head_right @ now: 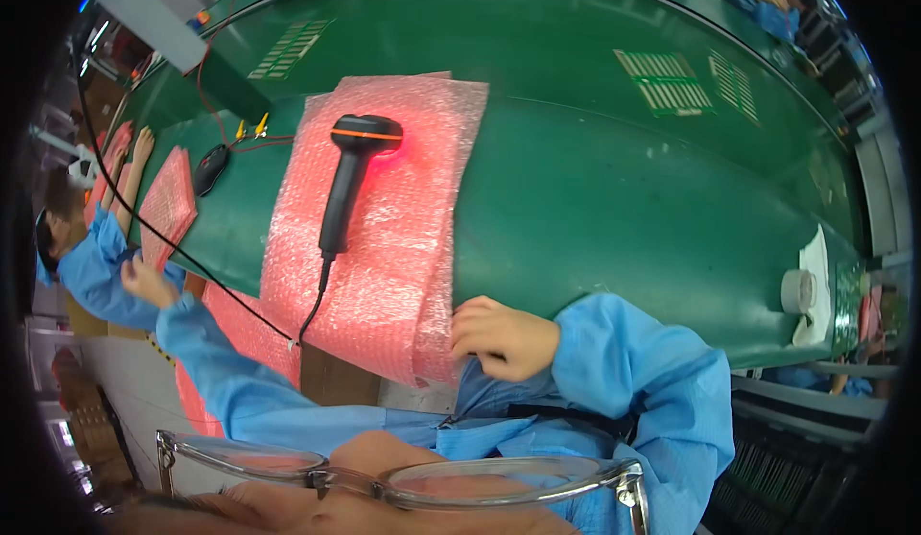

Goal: Packing printed circuit boards into protective bubble wrap bags and scanning barcodes on the production line.

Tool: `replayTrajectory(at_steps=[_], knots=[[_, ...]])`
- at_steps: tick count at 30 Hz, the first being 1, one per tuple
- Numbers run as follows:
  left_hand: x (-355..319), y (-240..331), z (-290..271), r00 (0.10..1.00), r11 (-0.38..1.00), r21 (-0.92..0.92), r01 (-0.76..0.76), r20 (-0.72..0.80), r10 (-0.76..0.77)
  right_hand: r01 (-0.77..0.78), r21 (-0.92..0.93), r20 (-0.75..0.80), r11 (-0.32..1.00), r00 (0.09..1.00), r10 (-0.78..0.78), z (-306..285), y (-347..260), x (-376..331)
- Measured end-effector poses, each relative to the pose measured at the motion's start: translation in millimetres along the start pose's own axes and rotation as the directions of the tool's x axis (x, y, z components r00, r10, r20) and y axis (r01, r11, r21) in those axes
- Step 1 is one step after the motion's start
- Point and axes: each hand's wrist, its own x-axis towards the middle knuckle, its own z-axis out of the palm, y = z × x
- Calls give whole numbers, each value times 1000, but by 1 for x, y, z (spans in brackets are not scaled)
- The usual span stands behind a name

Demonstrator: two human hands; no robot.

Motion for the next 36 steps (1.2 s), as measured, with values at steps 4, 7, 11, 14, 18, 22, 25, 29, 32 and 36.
replayTrajectory(at_steps=[4, 7, 11, 14, 18, 22, 25, 29, 32, 36], knots=[[-204, 211, 60, 516, 394, 365, -843, 347, 783, -149, 69, -530, 986, 832, 162, -19, 8, 23], [-274, 225, 126, 558, 632, 286, -720, 781, 282, -412, -317, -885, 854, 454, -109, -82, 81, 82], [-286, 183, 165, 565, 508, 463, -727, 823, 58, -567, 105, -807, 817, 431, 403, -130, 114, 116], [-289, 182, 169, 603, 593, 462, -659, 796, 50, -515, 163, -785, 841, 449, 427, -123, 118, 115], [-289, 174, 154, 640, 665, 341, -665, 719, 271, -583, -217, -742, 783, 619, 256, -102, 102, 115], [-287, 179, 158, 685, 686, 388, -616, 694, 223, -493, -393, -692, 776, 714, 103, -97, 98, 118], [-274, 179, 149, 739, 688, 430, -585, 631, 235, -311, -320, -751, 895, 659, -39, -100, 83, 118], [-260, 197, 127, 712, 610, 415, -674, 585, 389, -231, -181, -953, 956, 281, -112, -125, 34, 90], [-280, 236, 138, 788, 750, 409, -520, 568, 236, -326, -79, -993, 942, 112, -45, -176, 55, 29], [-279, 232, 137, 772, 662, 485, -572, 590, 235, -568, -37, -999, 822, 6, -41, -220, 51, -92]])
